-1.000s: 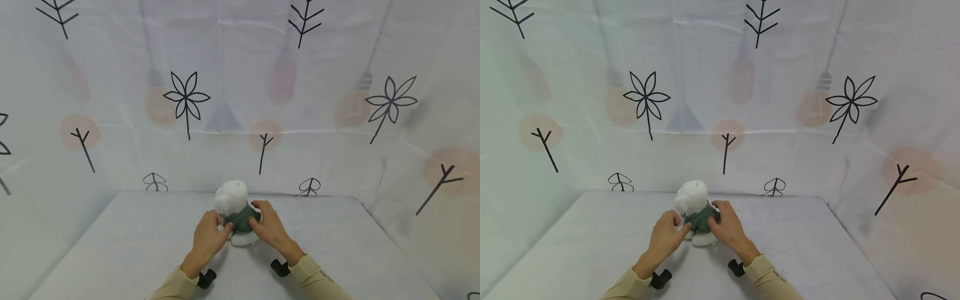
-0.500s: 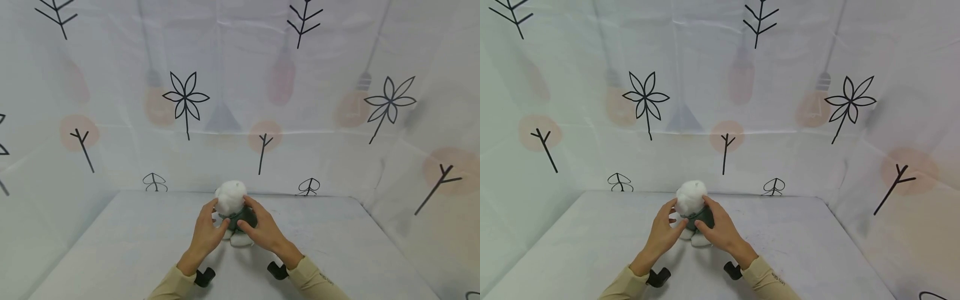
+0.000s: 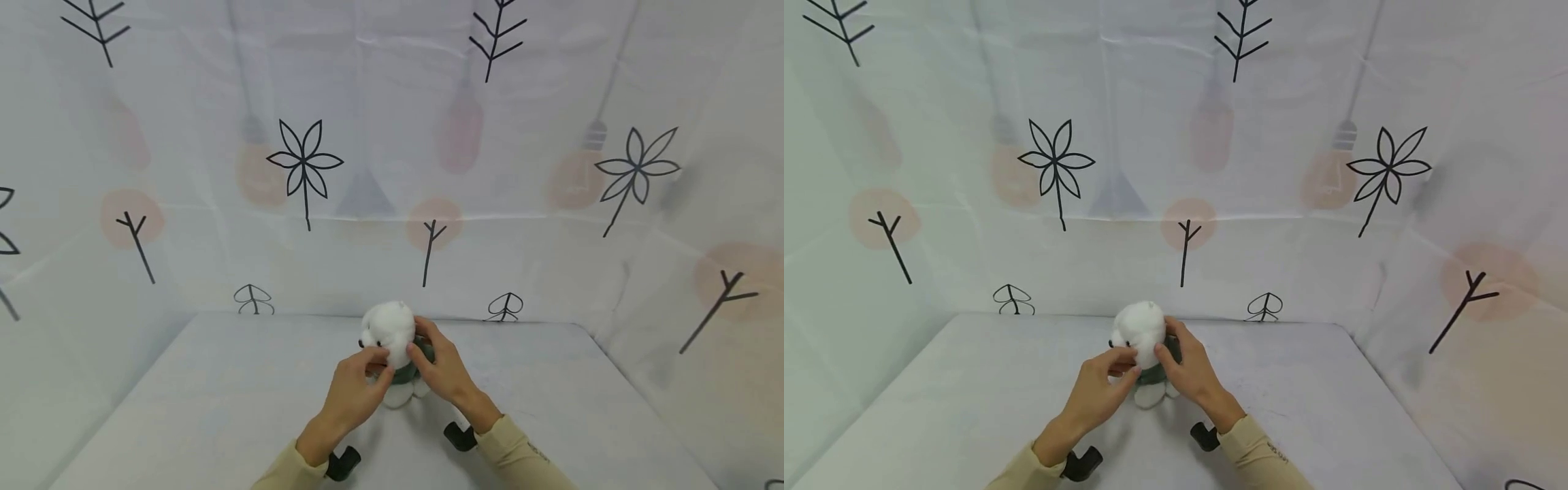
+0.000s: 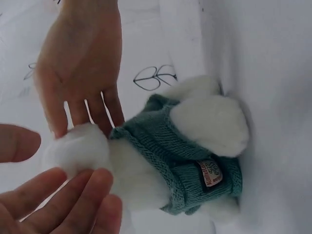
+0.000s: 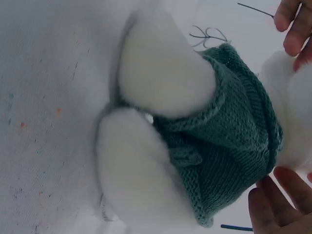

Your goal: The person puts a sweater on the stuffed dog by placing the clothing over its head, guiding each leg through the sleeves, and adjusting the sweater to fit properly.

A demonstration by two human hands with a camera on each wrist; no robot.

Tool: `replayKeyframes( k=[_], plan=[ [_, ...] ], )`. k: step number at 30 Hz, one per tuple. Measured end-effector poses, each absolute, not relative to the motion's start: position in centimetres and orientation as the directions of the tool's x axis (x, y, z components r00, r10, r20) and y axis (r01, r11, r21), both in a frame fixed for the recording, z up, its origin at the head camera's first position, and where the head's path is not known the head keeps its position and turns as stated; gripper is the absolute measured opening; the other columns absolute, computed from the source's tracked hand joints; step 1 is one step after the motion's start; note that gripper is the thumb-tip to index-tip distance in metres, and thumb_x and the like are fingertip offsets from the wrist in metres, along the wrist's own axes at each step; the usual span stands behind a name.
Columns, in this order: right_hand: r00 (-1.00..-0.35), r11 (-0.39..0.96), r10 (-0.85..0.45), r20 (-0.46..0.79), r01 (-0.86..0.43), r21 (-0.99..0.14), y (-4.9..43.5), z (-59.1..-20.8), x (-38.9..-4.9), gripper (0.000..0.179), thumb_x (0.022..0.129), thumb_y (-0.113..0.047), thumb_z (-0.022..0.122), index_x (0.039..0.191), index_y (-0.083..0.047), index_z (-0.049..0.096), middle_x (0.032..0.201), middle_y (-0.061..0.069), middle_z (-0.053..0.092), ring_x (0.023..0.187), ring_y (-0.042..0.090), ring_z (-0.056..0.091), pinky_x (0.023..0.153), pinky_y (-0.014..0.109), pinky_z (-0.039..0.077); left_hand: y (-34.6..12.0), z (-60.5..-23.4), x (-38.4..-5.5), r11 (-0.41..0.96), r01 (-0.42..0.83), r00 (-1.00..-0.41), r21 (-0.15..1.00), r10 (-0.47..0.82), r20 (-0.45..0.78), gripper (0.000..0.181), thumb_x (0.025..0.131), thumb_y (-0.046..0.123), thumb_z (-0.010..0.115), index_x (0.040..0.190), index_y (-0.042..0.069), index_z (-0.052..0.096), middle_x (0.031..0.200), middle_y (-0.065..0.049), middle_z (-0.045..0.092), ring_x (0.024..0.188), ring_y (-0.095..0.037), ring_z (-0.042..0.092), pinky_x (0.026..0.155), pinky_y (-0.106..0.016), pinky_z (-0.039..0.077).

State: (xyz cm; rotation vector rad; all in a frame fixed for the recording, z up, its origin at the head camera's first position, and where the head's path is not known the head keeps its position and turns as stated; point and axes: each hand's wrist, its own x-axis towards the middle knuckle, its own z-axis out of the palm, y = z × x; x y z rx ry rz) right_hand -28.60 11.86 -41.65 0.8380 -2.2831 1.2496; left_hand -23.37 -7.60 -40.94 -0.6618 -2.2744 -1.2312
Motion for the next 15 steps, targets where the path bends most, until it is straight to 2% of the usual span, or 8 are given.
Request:
replayKeyframes(
  k=[3,5,8,11,13,15],
  plan=[
    [-0.726,0.412,-0.292,0.623,-0.683,-0.603,12.0,-41.6,-28.9,0.046,0.097,-0.024,0.057,0.141,-0.022,0.043,0.128,0.002,0.057,0.116,0.021,0.055,0.094,0.050,0.044,-7.4,-40.9,-23.3,0.480,0.631,-0.759,0.609,0.222,0.612,0.024,0.089,0.013,0.065,0.111,0.003,0.065,0.103,-0.005,0.068,0.084,-0.010,0.064,0.072,-0.032,0.054],
    [-0.712,0.410,-0.257,0.653,-0.693,-0.594,11.9,-41.4,-28.9,0.044,0.094,-0.022,0.060,0.136,-0.017,0.048,0.120,0.002,0.059,0.109,0.020,0.057,0.090,0.047,0.047,-7.6,-41.0,-23.5,0.487,0.640,-0.738,0.594,0.175,0.651,0.019,0.087,0.010,0.066,0.105,0.005,0.066,0.095,-0.001,0.066,0.080,-0.010,0.062,0.069,-0.033,0.054],
    [-0.687,0.430,-0.199,0.699,-0.702,-0.568,11.6,-41.2,-28.6,0.038,0.090,-0.020,0.066,0.126,-0.013,0.057,0.098,0.000,0.060,0.089,0.018,0.058,0.077,0.039,0.049,-8.1,-41.1,-24.1,0.521,0.609,-0.719,0.598,0.045,0.694,0.020,0.083,0.008,0.069,0.102,0.004,0.062,0.088,-0.003,0.060,0.078,-0.015,0.058,0.068,-0.035,0.051],
    [-0.684,0.443,-0.170,0.709,-0.696,-0.565,11.2,-41.0,-28.1,0.036,0.088,-0.021,0.069,0.121,-0.012,0.059,0.081,-0.002,0.055,0.074,0.015,0.054,0.068,0.035,0.049,-8.6,-41.2,-24.4,0.544,0.557,-0.743,0.628,-0.012,0.669,0.043,0.082,0.013,0.070,0.119,0.000,0.054,0.104,-0.013,0.056,0.092,-0.027,0.056,0.076,-0.040,0.049],
    [-0.693,0.438,-0.178,0.699,-0.692,-0.574,11.0,-41.0,-27.9,0.042,0.087,-0.023,0.071,0.124,-0.012,0.056,0.079,-0.006,0.055,0.073,0.012,0.055,0.068,0.035,0.051,-8.7,-41.1,-24.5,0.524,0.528,-0.790,0.668,0.014,0.613,0.060,0.083,0.018,0.070,0.133,-0.001,0.045,0.122,-0.018,0.051,0.107,-0.031,0.052,0.085,-0.046,0.046],
    [-0.700,0.441,-0.193,0.688,-0.688,-0.576,10.8,-41.1,-27.7,0.049,0.086,-0.024,0.073,0.128,-0.012,0.052,0.082,-0.006,0.057,0.075,0.009,0.058,0.070,0.037,0.053,-8.8,-41.1,-24.4,0.494,0.514,-0.827,0.701,0.067,0.559,0.070,0.086,0.022,0.068,0.143,-0.001,0.035,0.136,-0.018,0.044,0.118,-0.033,0.047,0.091,-0.050,0.044]
  ],
)
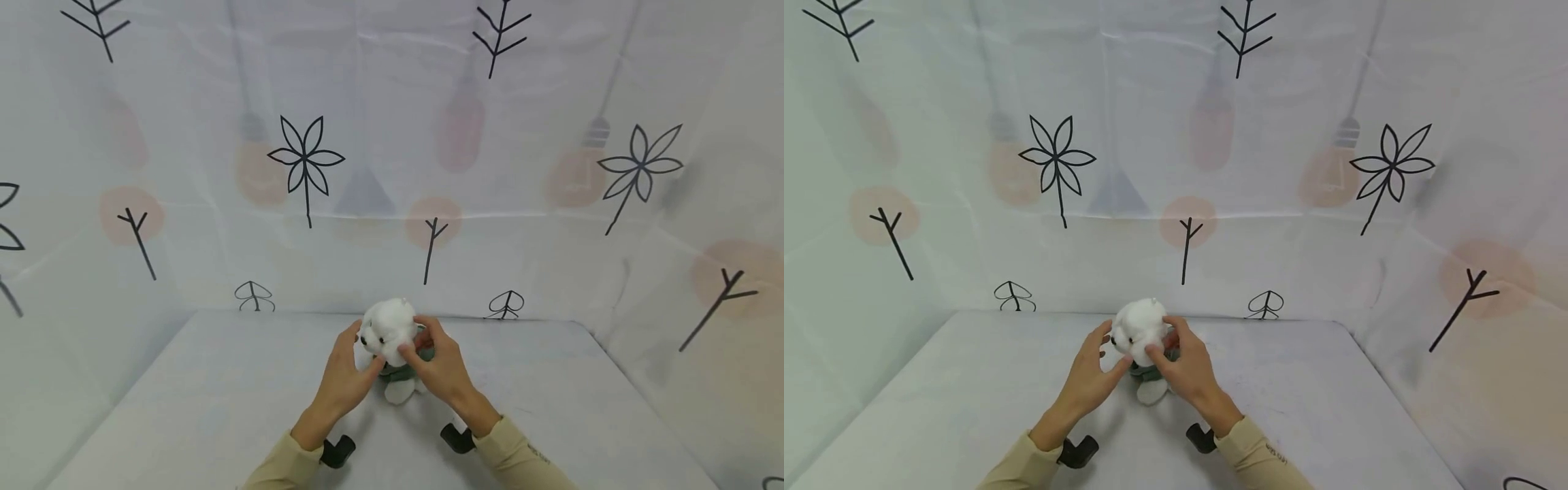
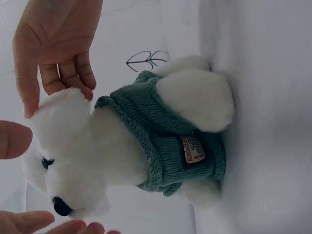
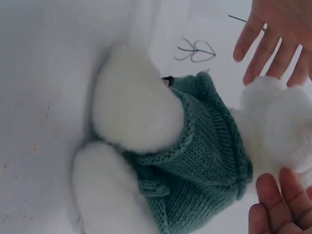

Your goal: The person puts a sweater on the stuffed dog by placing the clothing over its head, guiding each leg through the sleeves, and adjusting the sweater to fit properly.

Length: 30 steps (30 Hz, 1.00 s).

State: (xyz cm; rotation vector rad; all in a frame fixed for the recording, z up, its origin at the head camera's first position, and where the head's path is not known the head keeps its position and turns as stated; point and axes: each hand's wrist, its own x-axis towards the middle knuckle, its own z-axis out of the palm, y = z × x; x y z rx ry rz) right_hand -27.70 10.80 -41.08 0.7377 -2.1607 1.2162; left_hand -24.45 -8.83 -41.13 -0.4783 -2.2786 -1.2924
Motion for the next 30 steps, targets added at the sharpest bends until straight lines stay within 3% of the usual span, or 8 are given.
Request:
replayKeyframes(
  k=[4,9,14,20,24,27,30],
  plan=[
    [-0.712,0.451,-0.216,0.668,-0.679,-0.579,10.5,-41.2,-27.6,0.058,0.085,-0.025,0.074,0.134,-0.011,0.046,0.089,-0.003,0.060,0.080,0.011,0.061,0.074,0.041,0.054,-8.9,-41.1,-24.4,0.435,0.505,-0.854,0.746,0.126,0.505,0.072,0.088,0.023,0.066,0.146,-0.001,0.029,0.141,-0.015,0.041,0.121,-0.030,0.048,0.091,-0.052,0.044],
    [-0.713,0.447,-0.250,0.655,-0.685,-0.575,10.8,-41.2,-27.5,0.055,0.086,-0.018,0.071,0.135,-0.014,0.045,0.093,-0.002,0.061,0.084,0.011,0.061,0.075,0.041,0.054,-8.8,-41.0,-24.4,0.411,0.505,-0.849,0.759,0.081,0.522,0.064,0.087,0.019,0.066,0.140,-0.002,0.037,0.124,-0.016,0.051,0.105,-0.028,0.057,0.085,-0.048,0.049],
    [-0.718,0.436,-0.283,0.636,-0.687,-0.581,11.6,-41.2,-27.8,0.054,0.089,-0.002,0.059,0.139,-0.018,0.045,0.105,0.000,0.062,0.091,0.012,0.061,0.080,0.040,0.052,-8.3,-41.0,-24.1,0.380,0.477,-0.858,0.793,0.007,0.513,0.044,0.090,0.021,0.064,0.125,0.002,0.048,0.105,-0.009,0.058,0.087,-0.018,0.063,0.074,-0.034,0.054],
    [-0.759,0.468,-0.275,0.590,-0.642,-0.608,12.3,-41.5,-28.3,0.053,0.093,0.000,0.052,0.143,-0.018,0.043,0.123,0.002,0.058,0.098,0.013,0.061,0.084,0.036,0.051,-8.1,-41.4,-23.9,0.401,0.512,-0.829,0.759,-0.002,0.560,0.022,0.092,0.009,0.060,0.112,0.004,0.055,0.095,-0.002,0.060,0.075,-0.010,0.061,0.068,-0.026,0.052],
    [-0.717,0.479,-0.251,0.650,-0.676,-0.560,12.4,-41.3,-28.6,0.047,0.088,0.000,0.057,0.133,-0.012,0.052,0.108,0.000,0.059,0.091,0.013,0.058,0.079,0.034,0.051,-8.8,-41.7,-24.8,0.457,0.520,-0.805,0.722,-0.021,0.593,0.039,0.089,0.006,0.062,0.125,0.001,0.050,0.105,-0.011,0.056,0.076,-0.018,0.057,0.065,-0.028,0.049],
    [-0.676,0.496,-0.211,0.706,-0.697,-0.518,12.3,-41.3,-28.7,0.038,0.084,-0.001,0.062,0.120,-0.010,0.059,0.090,-0.003,0.055,0.079,0.012,0.054,0.069,0.031,0.047,-9.5,-42.1,-25.5,0.456,0.511,-0.830,0.729,0.039,0.557,0.059,0.089,0.008,0.063,0.142,0.002,0.037,0.126,-0.016,0.049,0.091,-0.024,0.059,0.070,-0.031,0.051],
    [-0.668,0.486,-0.190,0.720,-0.701,-0.522,12.3,-41.3,-28.6,0.035,0.082,0.000,0.063,0.114,-0.011,0.061,0.078,-0.006,0.052,0.071,0.010,0.052,0.064,0.032,0.047,-9.8,-42.3,-25.7,0.408,0.510,-0.855,0.757,0.142,0.499,0.067,0.091,0.011,0.062,0.149,0.008,0.028,0.140,-0.013,0.043,0.111,-0.025,0.056,0.079,-0.032,0.052]
  ],
)
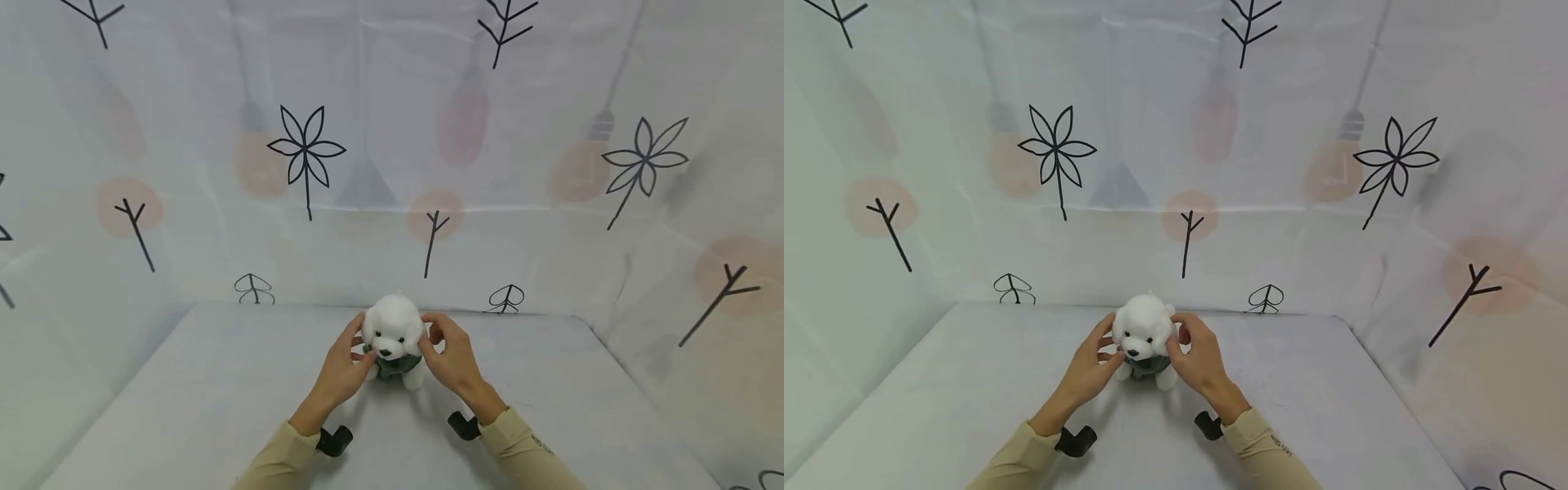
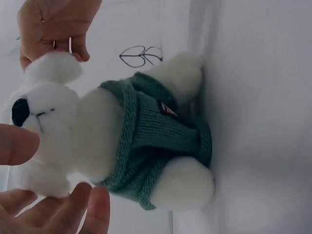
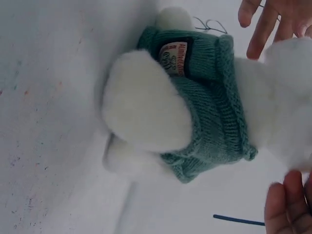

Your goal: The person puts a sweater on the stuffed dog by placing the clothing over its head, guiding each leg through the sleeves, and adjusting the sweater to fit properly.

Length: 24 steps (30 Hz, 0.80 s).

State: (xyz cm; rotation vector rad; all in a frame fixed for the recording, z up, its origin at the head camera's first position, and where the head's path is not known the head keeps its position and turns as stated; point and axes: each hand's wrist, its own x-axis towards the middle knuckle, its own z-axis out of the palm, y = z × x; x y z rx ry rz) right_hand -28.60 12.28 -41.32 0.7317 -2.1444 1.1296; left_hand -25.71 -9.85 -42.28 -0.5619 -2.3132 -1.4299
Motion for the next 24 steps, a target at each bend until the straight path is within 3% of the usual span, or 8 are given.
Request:
replayKeyframes(
  k=[5,14,24],
  plan=[
    [-0.677,0.446,-0.251,0.692,-0.715,-0.538,12.35,-41.21,-28.49,0.046,0.081,-0.001,0.063,0.124,-0.015,0.056,0.079,-0.008,0.057,0.075,0.007,0.057,0.069,0.036,0.052,-9.66,-41.99,-25.77,0.360,0.541,-0.839,0.760,0.172,0.515,0.061,0.090,0.007,0.063,0.144,0.008,0.035,0.128,-0.012,0.051,0.104,-0.023,0.059,0.078,-0.033,0.053],
    [-0.652,0.421,-0.392,0.649,-0.754,-0.504,12.38,-41.87,-28.68,0.076,0.081,-0.017,0.075,0.146,-0.015,0.036,0.120,-0.001,0.055,0.100,0.013,0.054,0.082,0.036,0.050,-9.36,-41.85,-25.41,0.389,0.539,-0.830,0.747,0.091,0.551,0.055,0.081,0.009,0.075,0.126,0.009,0.044,0.104,-0.006,0.058,0.082,-0.016,0.059,0.071,-0.036,0.054],
    [-0.656,0.456,-0.365,0.661,-0.745,-0.487,12.10,-42.11,-28.57,0.078,0.081,-0.017,0.074,0.147,-0.010,0.034,0.137,0.003,0.049,0.108,0.016,0.054,0.087,0.043,0.048,-9.05,-42.12,-25.27,0.462,0.565,-0.789,0.683,0.061,0.611,0.045,0.080,0.014,0.078,0.113,0.006,0.049,0.100,-0.003,0.057,0.074,-0.014,0.056,0.064,-0.030,0.051]
  ],
)
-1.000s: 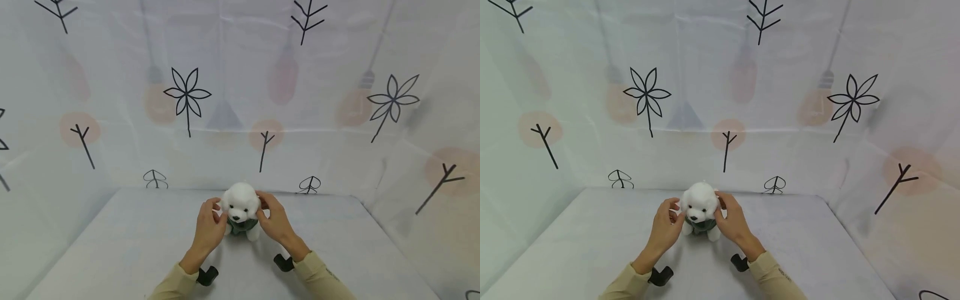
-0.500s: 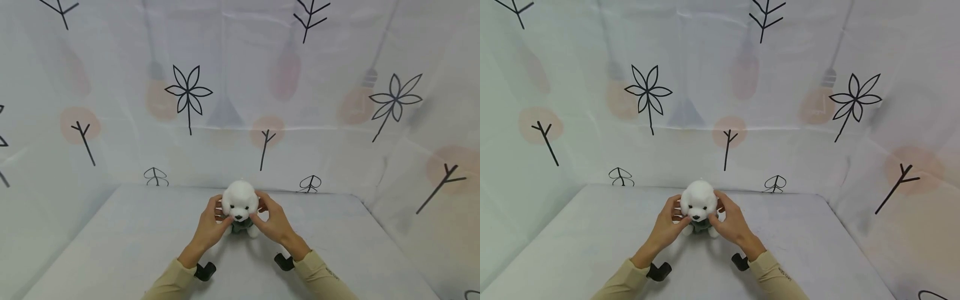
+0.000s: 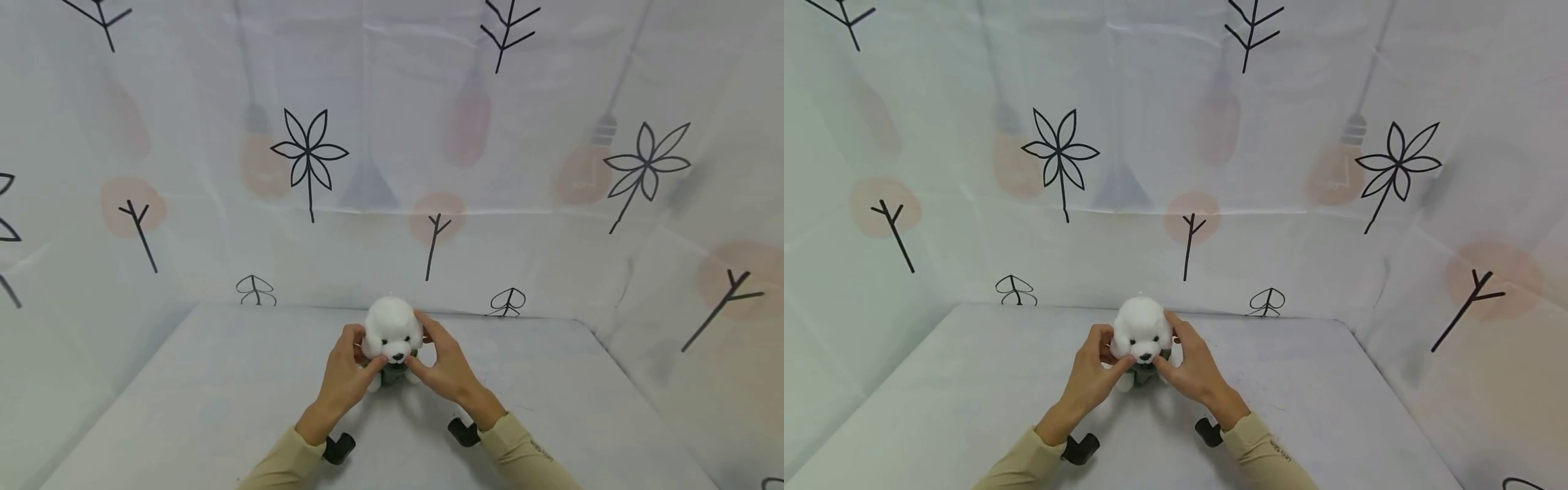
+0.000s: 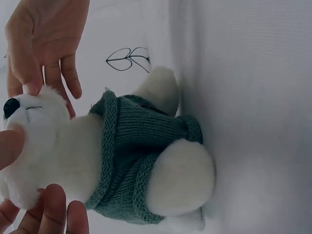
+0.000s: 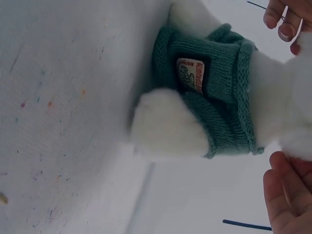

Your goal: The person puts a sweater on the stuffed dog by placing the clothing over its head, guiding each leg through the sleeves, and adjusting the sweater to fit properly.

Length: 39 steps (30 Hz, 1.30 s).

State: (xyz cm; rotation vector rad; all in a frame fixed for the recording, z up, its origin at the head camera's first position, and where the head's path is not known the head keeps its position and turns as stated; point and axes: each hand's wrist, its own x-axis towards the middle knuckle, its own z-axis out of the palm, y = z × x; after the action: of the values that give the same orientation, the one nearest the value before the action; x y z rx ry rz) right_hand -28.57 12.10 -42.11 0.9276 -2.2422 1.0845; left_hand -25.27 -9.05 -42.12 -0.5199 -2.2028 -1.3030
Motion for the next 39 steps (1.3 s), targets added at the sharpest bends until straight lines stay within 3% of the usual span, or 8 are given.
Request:
replayKeyframes(
  k=[23,31,39],
  plan=[
    [-0.670,0.481,-0.380,0.638,-0.732,-0.482,12.6,-41.7,-28.5,0.069,0.085,-0.021,0.070,0.145,-0.012,0.037,0.130,0.003,0.053,0.103,0.016,0.055,0.086,0.047,0.047,-8.9,-42.0,-25.3,0.533,0.580,-0.749,0.616,0.051,0.661,0.045,0.078,0.016,0.080,0.111,0.005,0.052,0.099,-0.005,0.056,0.078,-0.017,0.057,0.065,-0.035,0.054],
    [-0.645,0.490,-0.373,0.667,-0.748,-0.448,12.8,-40.8,-28.7,0.056,0.086,-0.019,0.071,0.137,-0.013,0.047,0.108,-0.001,0.061,0.096,0.014,0.057,0.083,0.042,0.049,-9.4,-41.3,-25.3,0.553,0.588,-0.728,0.590,0.043,0.684,0.042,0.076,0.014,0.080,0.108,0.004,0.054,0.097,-0.006,0.056,0.078,-0.020,0.059,0.066,-0.033,0.053],
    [-0.679,0.578,-0.379,0.629,-0.704,-0.412,14.4,-39.8,-28.0,0.044,0.088,-0.019,0.069,0.128,-0.007,0.056,0.118,0.005,0.060,0.104,0.021,0.059,0.082,0.041,0.050,-11.1,-40.8,-24.5,0.640,0.547,-0.730,0.540,0.048,0.682,0.039,0.081,0.021,0.076,0.108,0.002,0.056,0.099,-0.010,0.056,0.080,-0.022,0.059,0.067,-0.032,0.051]
  ],
)
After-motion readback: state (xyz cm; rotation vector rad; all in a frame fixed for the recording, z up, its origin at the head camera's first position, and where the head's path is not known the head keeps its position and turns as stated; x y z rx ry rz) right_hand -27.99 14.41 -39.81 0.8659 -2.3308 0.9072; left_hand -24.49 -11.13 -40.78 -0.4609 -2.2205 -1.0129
